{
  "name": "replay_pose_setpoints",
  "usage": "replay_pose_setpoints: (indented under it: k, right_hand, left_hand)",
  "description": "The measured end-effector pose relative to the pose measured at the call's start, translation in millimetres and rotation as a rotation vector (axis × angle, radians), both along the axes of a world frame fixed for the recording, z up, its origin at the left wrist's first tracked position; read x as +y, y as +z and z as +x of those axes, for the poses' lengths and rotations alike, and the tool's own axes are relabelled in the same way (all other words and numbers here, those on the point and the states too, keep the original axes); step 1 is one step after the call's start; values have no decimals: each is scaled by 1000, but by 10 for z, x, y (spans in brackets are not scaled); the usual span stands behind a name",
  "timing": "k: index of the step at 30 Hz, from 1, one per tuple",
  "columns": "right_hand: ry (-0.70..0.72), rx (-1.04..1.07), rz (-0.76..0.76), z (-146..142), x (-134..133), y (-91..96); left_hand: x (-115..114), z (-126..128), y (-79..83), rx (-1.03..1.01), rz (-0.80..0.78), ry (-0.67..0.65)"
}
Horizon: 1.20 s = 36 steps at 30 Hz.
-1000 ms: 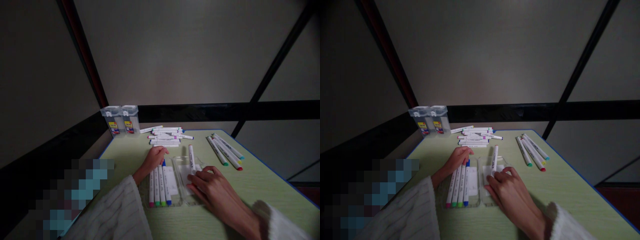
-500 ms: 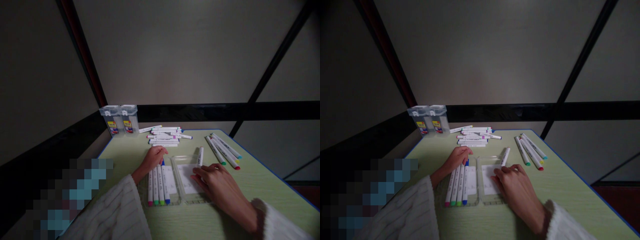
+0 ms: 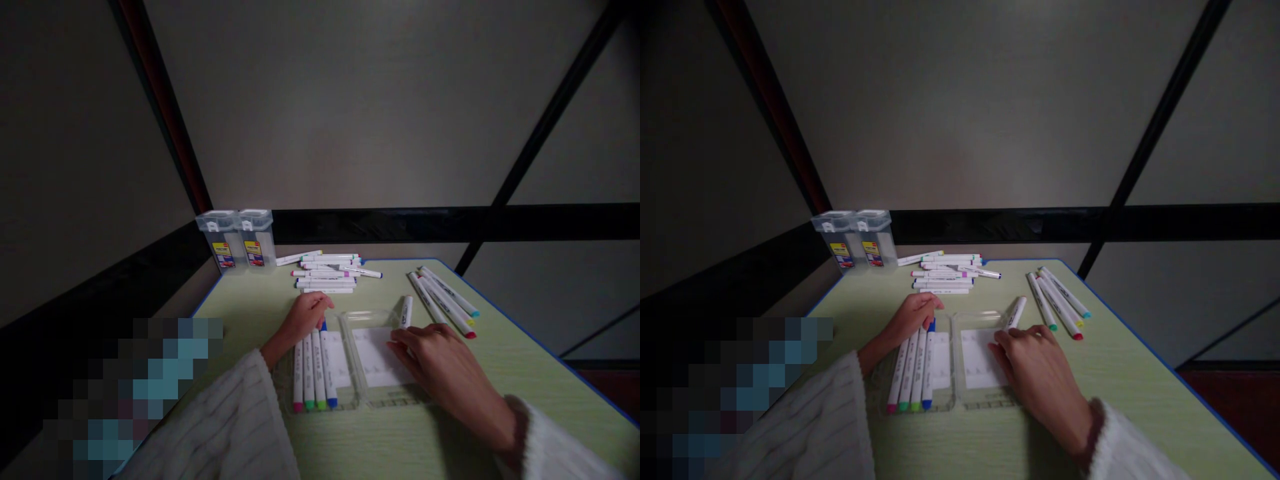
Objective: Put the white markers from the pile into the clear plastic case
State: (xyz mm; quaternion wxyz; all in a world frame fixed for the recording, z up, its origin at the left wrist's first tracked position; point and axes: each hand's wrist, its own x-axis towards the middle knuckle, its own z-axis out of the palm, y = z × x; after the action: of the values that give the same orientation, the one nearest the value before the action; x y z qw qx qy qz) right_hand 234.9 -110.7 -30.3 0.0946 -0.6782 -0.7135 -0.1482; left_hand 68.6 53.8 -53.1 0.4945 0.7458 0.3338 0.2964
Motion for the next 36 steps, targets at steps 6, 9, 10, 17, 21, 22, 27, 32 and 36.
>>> replay_pose_setpoints:
  k: [6, 9, 10, 17, 21, 22, 27, 32, 36]
  right_hand:
    - [-65, -62, -36, 43, 12, 19]
    - [-110, -92, -44, 60, 8, 55]
    - [-122, -104, -48, 66, 5, 70]
    - [-228, -136, -108, 119, -15, 121]
    - [-249, -124, -131, 182, -14, 64]
    - [-255, -123, -138, 199, -13, 48]
    - [-266, -111, -180, 250, -6, 4]
    - [-278, -103, -179, 240, -2, 0]
    - [-290, -102, -199, 240, -2, -6]
  left_hand:
    - [-8, -3, 12, 3, 4, -4]
    - [-6, -1, 13, 13, 1, 0]
    - [-7, -1, 13, 13, 3, -2]
    - [-8, -15, 15, 20, 15, -5]
    - [14, -9, -19, 12, 20, -10]
    - [21, -6, -29, 8, 23, -13]
    - [35, 4, -49, 10, 29, -18]
    - [18, 5, -27, 9, 18, -15]
    - [26, -2, -43, 7, 26, -13]
